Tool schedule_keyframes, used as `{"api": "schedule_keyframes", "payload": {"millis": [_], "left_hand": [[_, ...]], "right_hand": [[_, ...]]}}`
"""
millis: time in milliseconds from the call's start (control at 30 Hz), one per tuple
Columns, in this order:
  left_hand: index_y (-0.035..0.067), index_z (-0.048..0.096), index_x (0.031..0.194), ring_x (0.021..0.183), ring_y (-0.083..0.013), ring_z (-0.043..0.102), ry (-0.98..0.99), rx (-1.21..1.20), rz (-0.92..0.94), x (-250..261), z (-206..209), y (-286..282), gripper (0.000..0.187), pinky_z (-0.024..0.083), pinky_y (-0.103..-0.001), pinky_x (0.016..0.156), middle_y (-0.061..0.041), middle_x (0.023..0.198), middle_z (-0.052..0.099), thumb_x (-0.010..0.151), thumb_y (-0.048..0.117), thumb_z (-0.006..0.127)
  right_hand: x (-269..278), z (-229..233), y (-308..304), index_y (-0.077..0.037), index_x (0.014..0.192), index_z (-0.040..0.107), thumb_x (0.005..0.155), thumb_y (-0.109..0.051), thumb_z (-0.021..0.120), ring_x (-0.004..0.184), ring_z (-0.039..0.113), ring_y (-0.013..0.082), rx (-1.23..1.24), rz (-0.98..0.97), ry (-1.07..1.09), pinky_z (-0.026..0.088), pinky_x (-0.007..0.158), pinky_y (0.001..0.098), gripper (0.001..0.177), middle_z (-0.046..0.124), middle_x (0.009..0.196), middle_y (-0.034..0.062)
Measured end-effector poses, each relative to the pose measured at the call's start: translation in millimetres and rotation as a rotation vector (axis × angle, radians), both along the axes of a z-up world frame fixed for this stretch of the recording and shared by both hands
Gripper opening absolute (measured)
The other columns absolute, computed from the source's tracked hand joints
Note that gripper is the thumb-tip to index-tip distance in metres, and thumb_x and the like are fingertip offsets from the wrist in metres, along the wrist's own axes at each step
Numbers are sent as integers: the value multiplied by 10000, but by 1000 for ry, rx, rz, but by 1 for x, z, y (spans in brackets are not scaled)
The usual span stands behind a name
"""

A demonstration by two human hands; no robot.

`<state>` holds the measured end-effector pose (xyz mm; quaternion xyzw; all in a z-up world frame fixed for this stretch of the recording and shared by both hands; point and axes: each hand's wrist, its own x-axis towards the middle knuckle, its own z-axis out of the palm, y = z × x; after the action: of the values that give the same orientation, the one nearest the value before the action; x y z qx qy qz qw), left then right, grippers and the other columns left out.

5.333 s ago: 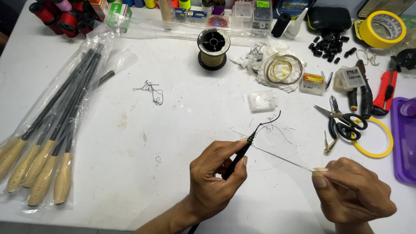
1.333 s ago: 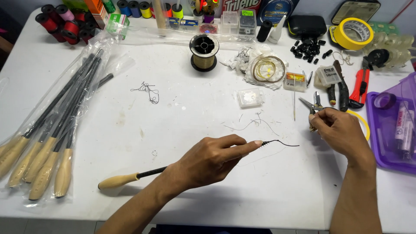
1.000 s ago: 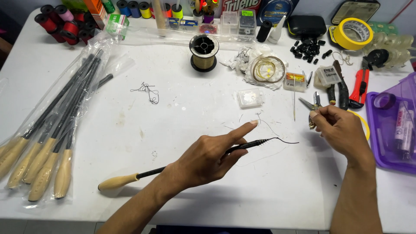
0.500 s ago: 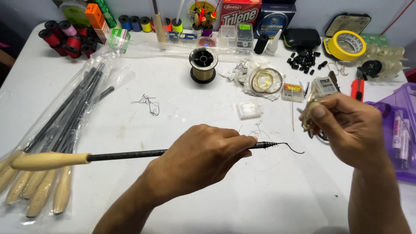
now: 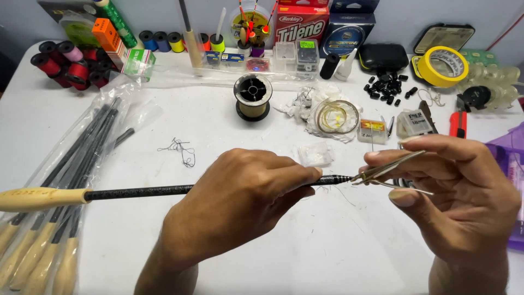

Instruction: Repairing the tip of a fishing rod by meticulously wrapping thread and securing it using a small hook tool.

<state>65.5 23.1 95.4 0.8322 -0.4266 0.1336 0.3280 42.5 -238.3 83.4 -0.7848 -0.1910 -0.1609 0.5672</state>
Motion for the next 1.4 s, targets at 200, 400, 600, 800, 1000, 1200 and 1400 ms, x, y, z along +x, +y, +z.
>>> {"api": "schedule_keyframes", "payload": {"millis": [200,400,600,800,1000,1200,1400], "left_hand": [[60,673,1106,645,-329,617,12,40,13,10,-6,1,141,410,-468,465,-77,831,682,970,83,699],[77,683,1130,662,-297,612,-34,58,37,14,-12,1,153,407,-458,436,-45,861,690,978,76,682],[88,690,1099,641,-309,594,-70,71,73,18,-16,-1,119,381,-467,399,-43,836,681,987,67,655],[105,683,1039,650,-300,585,-109,81,98,23,-18,-1,96,379,-461,411,-31,810,662,975,44,646],[99,692,1051,641,-296,587,-118,67,105,25,-20,-2,99,387,-452,407,-28,843,682,982,44,649],[106,681,1052,627,-307,578,-92,73,108,27,-20,-2,98,368,-462,378,-30,829,671,978,51,650],[101,666,1084,647,-310,586,-77,81,91,28,-21,-1,100,387,-469,411,-37,844,665,987,82,654]], "right_hand": [[14,-17,-9,85,1205,422,791,-23,675,1048,819,373,5,127,-40,760,923,421,497,719,1098,301],[14,-21,-6,65,1159,452,760,8,693,1039,827,383,61,116,6,747,994,457,470,730,1081,318],[19,-26,-6,53,1156,469,750,18,724,1020,850,351,34,132,5,773,929,405,481,750,1082,293],[23,-29,-4,45,1143,472,737,-13,738,1023,841,342,20,113,-14,770,916,398,488,751,1057,296],[25,-33,-4,61,1146,462,725,14,744,1040,836,344,24,128,-45,774,902,384,509,745,1088,309],[27,-35,-4,33,1153,466,737,31,750,1092,826,339,7,142,-53,767,930,378,504,748,1112,287],[28,-34,-4,43,1144,467,724,34,753,1070,832,338,-12,133,-63,765,942,386,509,744,1117,293]]}}
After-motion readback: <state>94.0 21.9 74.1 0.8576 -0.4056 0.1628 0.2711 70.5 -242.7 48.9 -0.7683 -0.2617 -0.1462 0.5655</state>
